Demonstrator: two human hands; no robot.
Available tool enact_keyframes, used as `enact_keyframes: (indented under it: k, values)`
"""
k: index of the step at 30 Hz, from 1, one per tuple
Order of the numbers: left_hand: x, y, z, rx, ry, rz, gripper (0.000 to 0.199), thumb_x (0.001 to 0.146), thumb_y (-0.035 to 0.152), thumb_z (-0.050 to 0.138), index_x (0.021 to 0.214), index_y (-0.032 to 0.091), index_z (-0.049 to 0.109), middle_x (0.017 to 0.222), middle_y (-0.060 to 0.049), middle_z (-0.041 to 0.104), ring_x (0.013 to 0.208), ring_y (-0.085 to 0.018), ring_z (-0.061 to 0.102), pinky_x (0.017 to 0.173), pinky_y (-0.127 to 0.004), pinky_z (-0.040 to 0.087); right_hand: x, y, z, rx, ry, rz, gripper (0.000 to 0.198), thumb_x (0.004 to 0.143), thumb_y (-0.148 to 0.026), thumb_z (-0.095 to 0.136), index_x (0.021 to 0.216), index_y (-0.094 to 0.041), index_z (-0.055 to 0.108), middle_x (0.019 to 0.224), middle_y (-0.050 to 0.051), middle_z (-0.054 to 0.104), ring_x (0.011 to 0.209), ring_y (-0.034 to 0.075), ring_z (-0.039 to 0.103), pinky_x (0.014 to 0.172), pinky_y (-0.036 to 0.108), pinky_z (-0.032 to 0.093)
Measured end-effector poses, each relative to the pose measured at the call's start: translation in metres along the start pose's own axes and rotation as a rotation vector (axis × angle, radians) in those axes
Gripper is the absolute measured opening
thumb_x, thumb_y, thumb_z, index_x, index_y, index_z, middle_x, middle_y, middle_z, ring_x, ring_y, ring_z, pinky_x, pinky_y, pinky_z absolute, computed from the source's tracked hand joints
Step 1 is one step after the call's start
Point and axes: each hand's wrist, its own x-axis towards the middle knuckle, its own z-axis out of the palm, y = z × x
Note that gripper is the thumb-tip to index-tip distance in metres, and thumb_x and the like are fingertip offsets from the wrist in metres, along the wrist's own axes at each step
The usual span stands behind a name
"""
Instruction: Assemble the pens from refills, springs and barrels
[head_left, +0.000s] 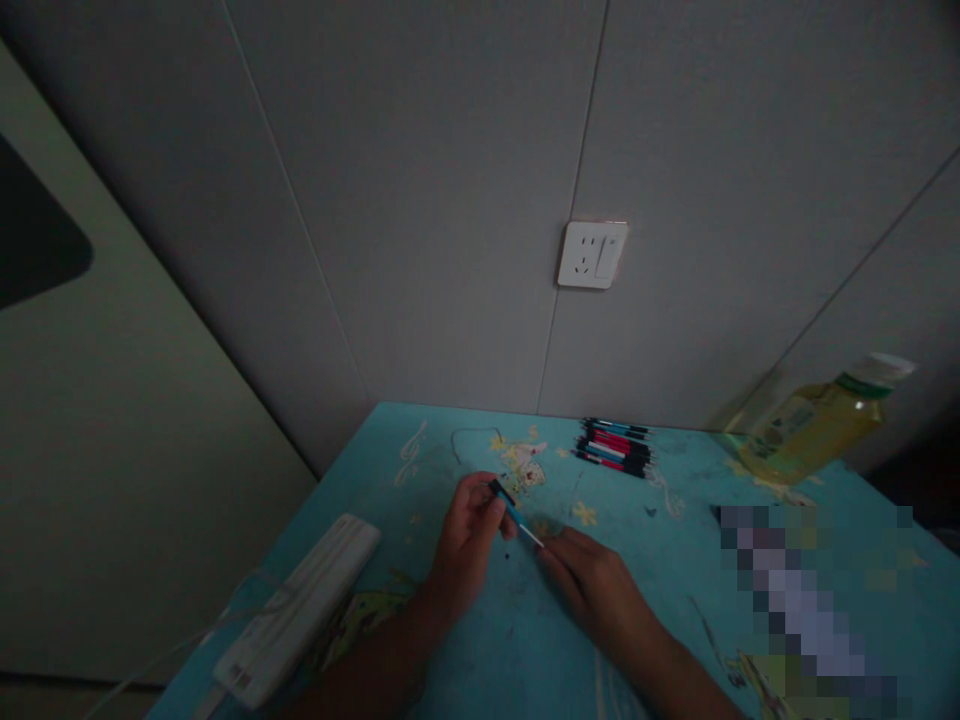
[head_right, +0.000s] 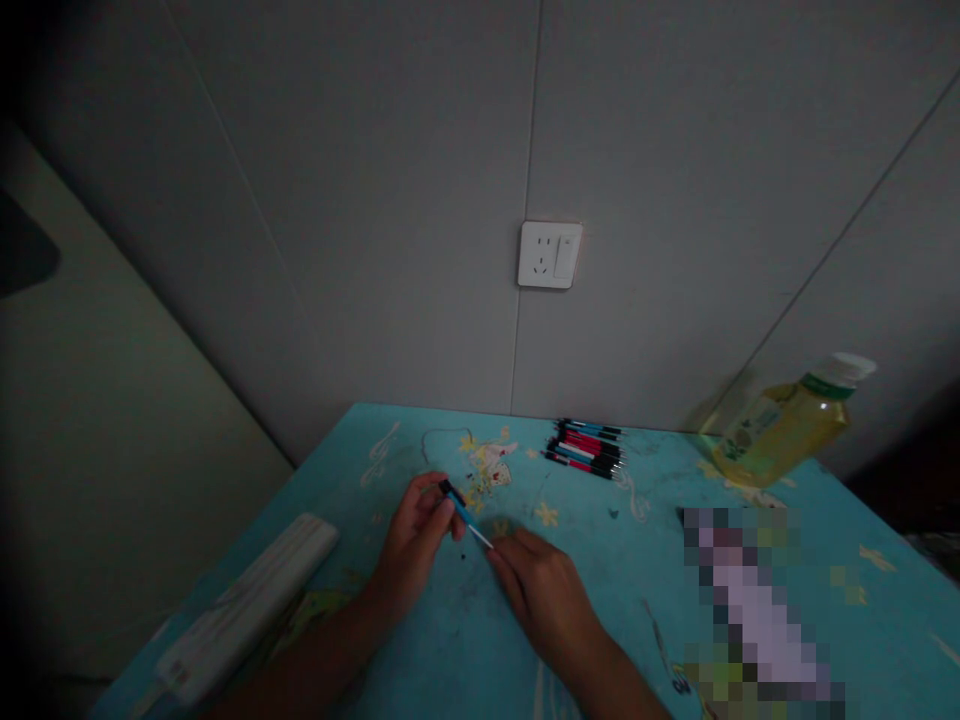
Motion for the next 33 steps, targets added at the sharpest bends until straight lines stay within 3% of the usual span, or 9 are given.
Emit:
enact_keyframes:
  k: [5,13,17,22,25,28,33]
  values:
    - [0.007,0.004,-0.005,-0.107,0.102,-0.003,0.031,0.090,0.033,0.060,0.116,0.025,0.045,0.085,0.001,0.060,0.066,-0.010,0.055,0.064,-0.024,0.045,0.000,0.000,-0.002,-0.017,-0.007,0.017,0.030,0.100,-0.032,0.039,0.090,-0.023,0.066,0.085,0.004,0.064,0.078,0.018,0.063,0.074,0.030,0.050]
    - [0.007,0.001,-0.010,-0.095,0.069,-0.063,0.032,0.089,0.032,0.061,0.116,0.024,0.046,0.091,-0.001,0.061,0.070,-0.010,0.056,0.068,-0.024,0.045,0.000,-0.001,-0.002,-0.047,0.039,0.005,0.032,0.101,-0.032,0.038,0.088,-0.022,0.065,0.080,0.004,0.062,0.073,0.017,0.060,0.071,0.028,0.048]
    - [0.004,-0.007,-0.009,0.051,-0.003,-0.099,0.035,0.089,0.034,0.059,0.118,0.024,0.043,0.076,0.003,0.061,0.070,-0.013,0.057,0.069,-0.026,0.045,-0.001,-0.001,-0.002,-0.013,0.055,0.012,0.027,0.100,-0.032,0.042,0.092,-0.022,0.066,0.083,0.004,0.064,0.076,0.017,0.061,0.072,0.028,0.046]
    - [-0.001,-0.014,-0.009,0.208,-0.088,-0.161,0.044,0.087,0.038,0.060,0.122,0.023,0.040,0.072,0.003,0.063,0.069,-0.016,0.061,0.071,-0.030,0.047,0.000,0.004,-0.003,0.205,0.155,0.161,0.019,0.089,-0.038,0.063,0.100,-0.023,0.063,0.084,0.000,0.066,0.075,0.015,0.062,0.069,0.025,0.045]
    - [0.001,-0.014,-0.012,0.302,-0.155,-0.246,0.038,0.083,0.042,0.063,0.112,0.021,0.050,0.080,-0.001,0.067,0.078,-0.020,0.065,0.076,-0.033,0.049,0.003,0.009,-0.006,0.337,0.255,0.267,0.025,0.080,-0.042,0.073,0.088,-0.020,0.064,0.077,-0.002,0.064,0.069,0.014,0.058,0.064,0.023,0.043]
    - [0.003,-0.014,-0.015,0.364,-0.103,-0.271,0.037,0.078,0.044,0.067,0.103,0.021,0.054,0.083,-0.002,0.069,0.079,-0.021,0.067,0.075,-0.032,0.051,0.005,0.012,-0.010,0.474,0.295,0.296,0.024,0.079,-0.041,0.074,0.082,-0.019,0.067,0.076,-0.001,0.064,0.071,0.015,0.059,0.065,0.024,0.045]
    - [0.005,-0.007,-0.015,0.424,-0.013,-0.210,0.037,0.079,0.048,0.066,0.102,0.020,0.057,0.071,0.001,0.066,0.071,-0.019,0.064,0.069,-0.029,0.050,0.005,0.009,-0.021,0.594,0.257,0.239,0.020,0.089,-0.034,0.062,0.101,-0.022,0.073,0.095,0.003,0.070,0.084,0.017,0.063,0.075,0.029,0.049]
